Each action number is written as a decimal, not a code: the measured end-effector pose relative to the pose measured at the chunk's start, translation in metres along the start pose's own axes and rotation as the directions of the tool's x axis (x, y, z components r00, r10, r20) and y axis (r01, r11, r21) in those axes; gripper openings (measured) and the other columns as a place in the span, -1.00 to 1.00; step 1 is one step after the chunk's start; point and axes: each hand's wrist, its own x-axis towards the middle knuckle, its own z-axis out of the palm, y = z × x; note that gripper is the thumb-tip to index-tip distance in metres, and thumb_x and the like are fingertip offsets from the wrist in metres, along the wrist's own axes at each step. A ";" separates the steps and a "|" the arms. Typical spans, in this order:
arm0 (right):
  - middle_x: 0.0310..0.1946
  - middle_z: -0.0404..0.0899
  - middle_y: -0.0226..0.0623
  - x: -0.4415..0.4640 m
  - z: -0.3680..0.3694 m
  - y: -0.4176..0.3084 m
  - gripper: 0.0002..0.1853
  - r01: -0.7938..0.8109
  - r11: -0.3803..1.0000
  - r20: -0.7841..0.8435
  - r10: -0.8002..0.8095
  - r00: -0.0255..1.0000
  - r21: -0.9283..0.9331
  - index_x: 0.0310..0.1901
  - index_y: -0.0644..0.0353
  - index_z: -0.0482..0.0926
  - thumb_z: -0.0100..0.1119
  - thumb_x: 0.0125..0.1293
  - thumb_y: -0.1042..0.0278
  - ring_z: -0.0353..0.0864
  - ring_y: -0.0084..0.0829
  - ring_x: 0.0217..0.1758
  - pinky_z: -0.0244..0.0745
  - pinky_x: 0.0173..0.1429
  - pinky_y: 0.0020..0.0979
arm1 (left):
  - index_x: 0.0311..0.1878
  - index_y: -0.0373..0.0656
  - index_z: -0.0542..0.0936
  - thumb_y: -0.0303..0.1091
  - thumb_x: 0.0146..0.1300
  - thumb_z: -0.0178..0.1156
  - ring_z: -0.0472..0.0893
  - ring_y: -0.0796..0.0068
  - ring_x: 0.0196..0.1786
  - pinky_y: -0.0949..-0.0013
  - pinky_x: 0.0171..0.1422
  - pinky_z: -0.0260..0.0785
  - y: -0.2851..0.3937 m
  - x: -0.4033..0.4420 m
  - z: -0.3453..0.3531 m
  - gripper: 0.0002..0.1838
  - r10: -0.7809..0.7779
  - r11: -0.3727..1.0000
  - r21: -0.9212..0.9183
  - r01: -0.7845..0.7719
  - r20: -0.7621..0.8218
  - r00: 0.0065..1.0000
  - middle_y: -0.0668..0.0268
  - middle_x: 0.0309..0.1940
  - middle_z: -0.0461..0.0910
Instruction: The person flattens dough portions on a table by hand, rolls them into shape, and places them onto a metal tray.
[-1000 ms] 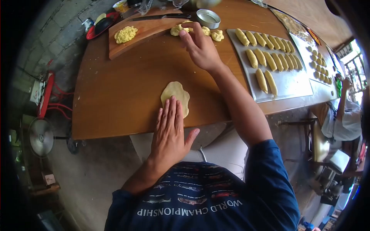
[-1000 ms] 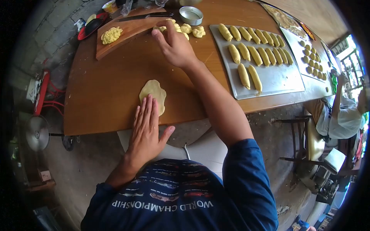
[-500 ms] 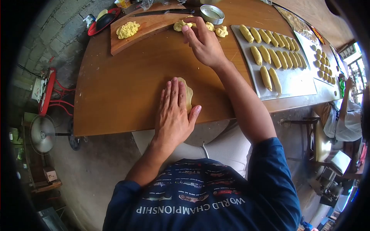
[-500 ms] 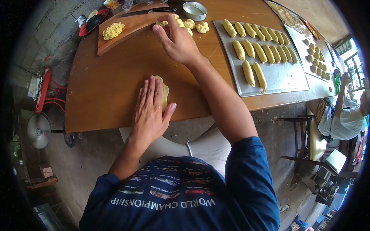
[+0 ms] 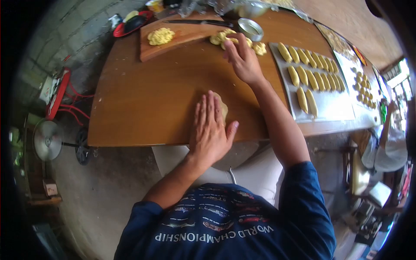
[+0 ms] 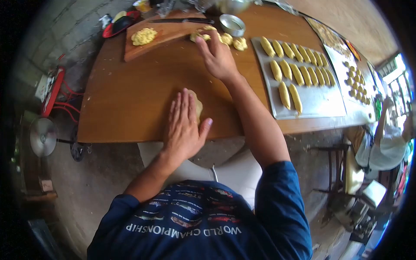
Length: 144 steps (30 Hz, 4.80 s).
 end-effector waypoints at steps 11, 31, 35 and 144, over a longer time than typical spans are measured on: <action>-0.34 0.75 -0.19 -0.001 0.003 0.002 -0.57 0.016 0.997 0.019 -0.017 1.000 0.072 0.39 0.20 0.50 0.17 0.83 0.01 0.69 -0.40 -0.34 0.60 -0.15 -0.27 | 0.74 -0.63 0.19 0.15 0.71 0.13 0.17 -0.38 0.84 -0.23 0.95 -0.05 0.001 0.001 -0.002 -0.02 0.029 1.000 0.001 -0.029 0.016 0.999 -0.44 0.77 0.17; 0.61 0.55 0.14 0.179 0.162 0.013 0.01 0.532 0.619 0.466 -0.286 0.838 -0.578 0.75 0.10 0.37 0.50 0.44 -0.30 0.44 0.10 0.74 0.20 0.86 0.07 | -0.44 -0.23 0.69 0.09 0.69 0.27 0.74 0.29 -0.38 0.07 -0.12 0.55 -0.217 0.158 -0.053 -0.37 0.051 0.842 -0.503 0.197 0.438 0.898 0.21 -0.52 0.75; 0.62 0.54 0.17 0.212 0.164 0.000 0.06 0.522 0.648 0.645 -0.062 0.762 -0.555 0.77 0.07 0.33 0.44 0.46 -0.43 0.47 0.05 0.73 0.11 0.90 0.02 | -0.37 -0.26 0.72 0.07 0.69 0.28 0.75 0.19 -0.36 0.06 -0.09 0.57 -0.210 0.161 -0.056 -0.42 0.104 0.894 -0.434 0.112 0.445 0.890 0.13 -0.47 0.76; -0.22 0.90 -0.02 0.266 0.168 -0.011 -0.69 0.161 0.852 0.445 0.092 0.891 -0.499 0.16 0.02 0.89 0.53 0.45 0.18 0.93 0.00 -0.09 0.79 0.13 -0.08 | -0.06 -0.16 0.76 0.00 0.62 0.34 0.84 0.01 0.03 -0.04 0.18 0.64 -0.216 0.156 -0.041 -0.63 -0.049 0.900 -0.410 0.151 0.250 0.967 0.10 -0.12 0.87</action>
